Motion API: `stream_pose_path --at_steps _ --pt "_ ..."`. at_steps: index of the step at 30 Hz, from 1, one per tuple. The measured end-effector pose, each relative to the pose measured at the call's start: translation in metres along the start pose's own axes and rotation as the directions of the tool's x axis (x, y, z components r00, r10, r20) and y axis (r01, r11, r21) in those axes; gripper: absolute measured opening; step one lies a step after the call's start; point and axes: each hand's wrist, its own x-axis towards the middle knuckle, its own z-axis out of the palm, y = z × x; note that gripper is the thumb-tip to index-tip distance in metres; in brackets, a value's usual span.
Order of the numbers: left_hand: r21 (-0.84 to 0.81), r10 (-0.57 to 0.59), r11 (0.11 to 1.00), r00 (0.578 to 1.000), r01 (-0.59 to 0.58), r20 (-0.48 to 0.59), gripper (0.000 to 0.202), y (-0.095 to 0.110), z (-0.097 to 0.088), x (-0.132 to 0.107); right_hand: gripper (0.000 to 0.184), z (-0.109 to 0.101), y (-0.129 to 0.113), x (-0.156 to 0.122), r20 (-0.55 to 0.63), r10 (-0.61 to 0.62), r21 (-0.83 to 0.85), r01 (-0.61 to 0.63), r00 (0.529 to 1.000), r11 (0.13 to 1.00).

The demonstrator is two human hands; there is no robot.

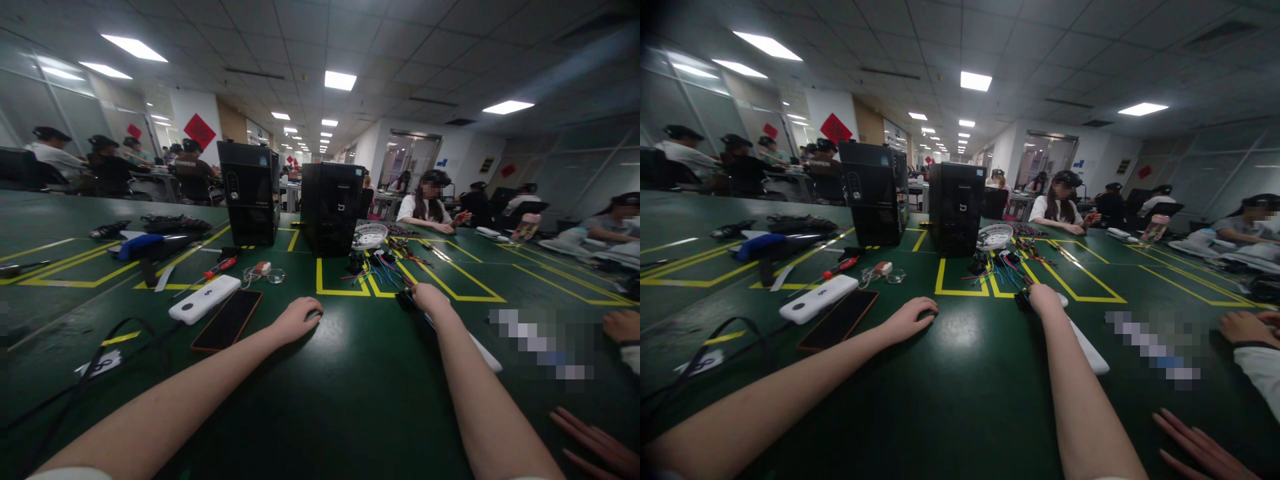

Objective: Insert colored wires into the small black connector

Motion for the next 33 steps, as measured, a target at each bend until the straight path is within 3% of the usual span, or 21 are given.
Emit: stream_pose_path --at_steps 7,15,22,33 --pt "0.005 -0.024 1.000 1.000 0.024 0.019 0.021 0.014 -0.003 0.006 0.032 -0.002 0.008 0.001 -0.013 0.056 0.013 -0.056 0.998 0.998" --pt "0.001 -0.012 1.000 1.000 0.012 0.017 0.021 0.008 -0.004 0.001 0.044 -0.011 0.024 0.003 -0.148 0.102 0.166 -0.077 0.984 0.983" --pt "0.005 0.010 1.000 1.000 -0.010 0.007 0.021 0.007 -0.002 0.002 0.031 -0.019 0.022 -0.001 -0.071 -0.010 0.152 0.021 0.997 0.988" --pt "-0.005 -0.002 1.000 1.000 0.003 0.008 0.020 0.001 -0.005 -0.001 0.030 -0.002 0.015 0.008 0.008 -0.094 0.158 0.092 0.995 0.983"
